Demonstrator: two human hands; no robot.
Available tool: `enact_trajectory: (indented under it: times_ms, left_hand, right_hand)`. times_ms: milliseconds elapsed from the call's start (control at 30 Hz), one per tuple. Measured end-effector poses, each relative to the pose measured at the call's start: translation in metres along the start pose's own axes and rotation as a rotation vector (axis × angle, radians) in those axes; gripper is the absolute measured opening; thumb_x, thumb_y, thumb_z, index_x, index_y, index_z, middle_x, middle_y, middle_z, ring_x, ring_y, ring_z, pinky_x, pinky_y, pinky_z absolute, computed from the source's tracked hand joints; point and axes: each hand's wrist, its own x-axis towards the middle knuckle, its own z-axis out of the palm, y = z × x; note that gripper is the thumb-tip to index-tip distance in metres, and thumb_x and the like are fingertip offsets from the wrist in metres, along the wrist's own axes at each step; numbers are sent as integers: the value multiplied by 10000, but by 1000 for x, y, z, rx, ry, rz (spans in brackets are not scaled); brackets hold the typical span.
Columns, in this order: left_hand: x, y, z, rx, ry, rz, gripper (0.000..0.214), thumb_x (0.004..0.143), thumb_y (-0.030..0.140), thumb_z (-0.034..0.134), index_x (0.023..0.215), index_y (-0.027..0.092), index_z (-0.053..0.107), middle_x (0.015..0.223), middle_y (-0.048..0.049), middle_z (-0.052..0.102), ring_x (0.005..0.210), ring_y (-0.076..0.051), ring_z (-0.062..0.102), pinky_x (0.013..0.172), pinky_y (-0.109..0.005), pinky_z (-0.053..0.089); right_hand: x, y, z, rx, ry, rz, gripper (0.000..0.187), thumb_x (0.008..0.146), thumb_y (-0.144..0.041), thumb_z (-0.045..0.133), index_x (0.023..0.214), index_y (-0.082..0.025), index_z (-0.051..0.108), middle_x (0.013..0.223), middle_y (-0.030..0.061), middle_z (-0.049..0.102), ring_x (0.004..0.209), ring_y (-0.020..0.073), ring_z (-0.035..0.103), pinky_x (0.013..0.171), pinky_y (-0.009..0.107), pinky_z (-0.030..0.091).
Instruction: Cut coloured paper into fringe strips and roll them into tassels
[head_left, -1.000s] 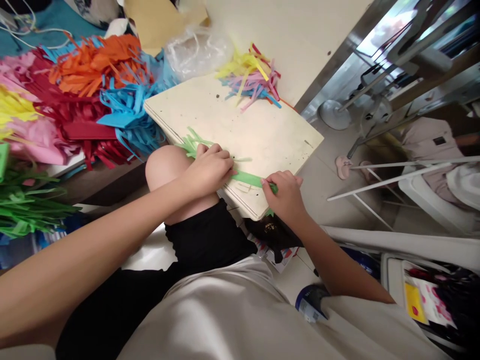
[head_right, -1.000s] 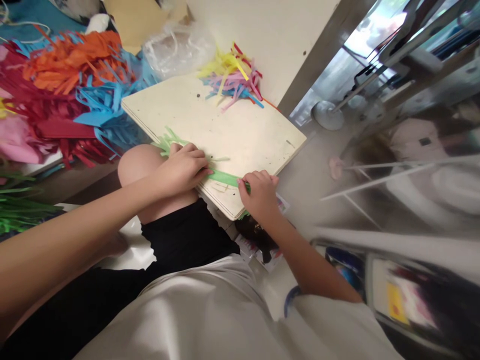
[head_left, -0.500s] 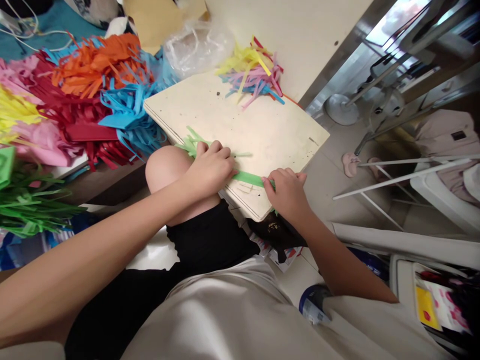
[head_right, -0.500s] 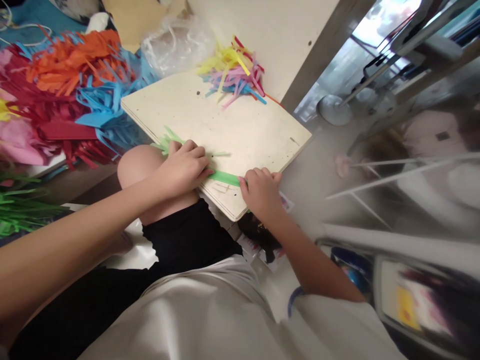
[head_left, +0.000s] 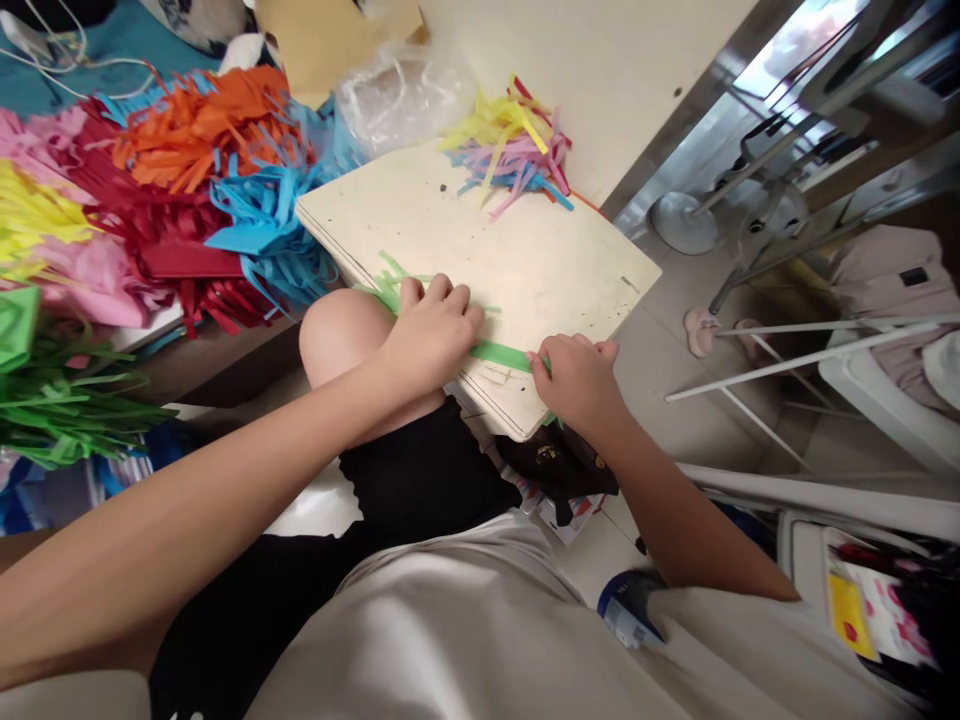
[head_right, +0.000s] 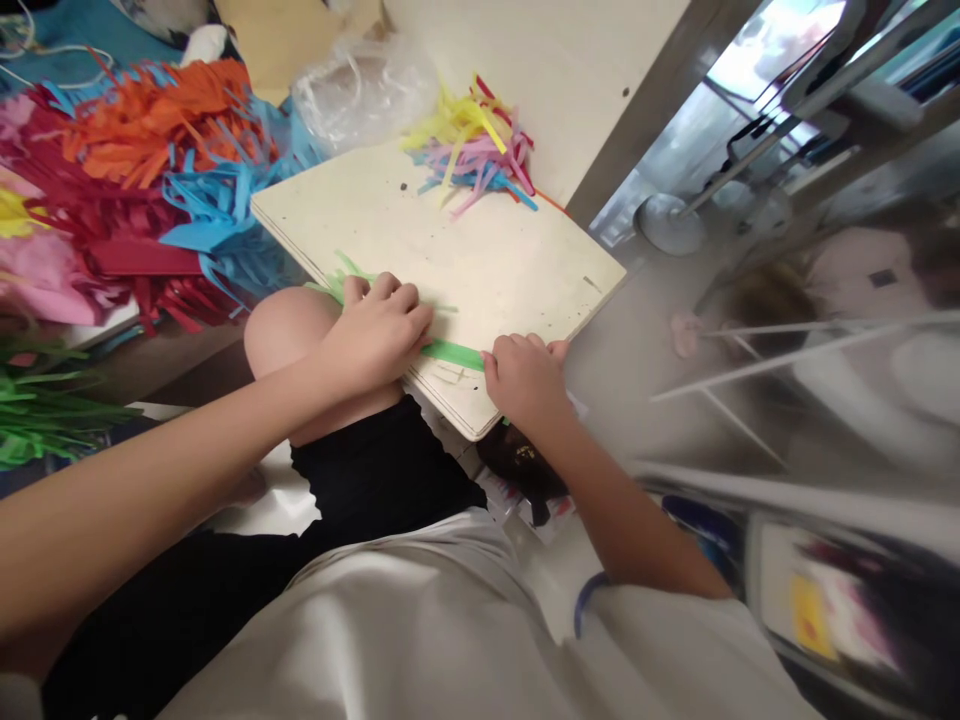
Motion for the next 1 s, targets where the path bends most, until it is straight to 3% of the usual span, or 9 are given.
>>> enact_trajectory:
  times_ms: [100,233,367,500,633,800,1000]
  left_hand:
    - [-5,7,-1,-39,79,107,257,1108,118,515,1148,182,760,1284,-183,736,1379,-416,577,1086,-670,463]
    - [-19,15,1,-76,40,256,317,1122,96,506,1085,164,813,1253,-153,795,1518,-406,577,1179,-683,467]
    - [-37,21,2,-69,25,236,426,1106,86,481,1374,126,810,1544,-188,745,1653,-445,526,1219,-745,493]
    - [-48,23,2,-114,-8,208,500,1143,196,472,1573,101,707,1690,-198,645,1729,-459,457,1280,-846,443]
    - [-54,19,5,-144,7,173,551,1122,194,498,1640,93,658,1703,-198,621,1751,-431,440,1381,-836,357]
    - [-54,12,2,-139,15,171,559,1076,117,510,1603,109,695,1669,-199,656,1765,-422,422,1398,-853,324]
    - [-48,9,-12,-83,-9,252,354,1065,76,521,1250,101,822,1474,-220,773,1724,-429,482,1350,-795,412]
  right_hand:
    - [-3,-2,1,-40,32,0,279,1140,-325,492,928,-182,604,909,129,696,940,283,548,961,456,292]
    - [-5,-5,-2,-66,104,-14,194,1119,-311,526,1011,-179,618,962,140,701,966,304,546,968,473,303]
    - [-11,-15,-11,-82,200,-73,229,1132,-331,537,1135,-168,697,1235,197,733,1160,361,582,999,499,324]
    - [-29,-33,-11,-56,87,-259,435,1215,-331,404,1480,-187,718,1570,194,701,1475,369,592,1170,595,310]
    - [-45,-35,-5,-49,-8,-260,584,1239,-374,339,1707,-130,589,1731,242,569,1619,383,555,1338,742,191]
    - [-52,-25,-3,-22,5,-236,608,1240,-406,352,1734,-128,574,1749,242,534,1645,386,557,1415,822,12]
    - [-56,-23,-3,83,48,-219,513,1237,-348,383,1601,-171,699,1684,155,636,1607,323,611,1472,743,42]
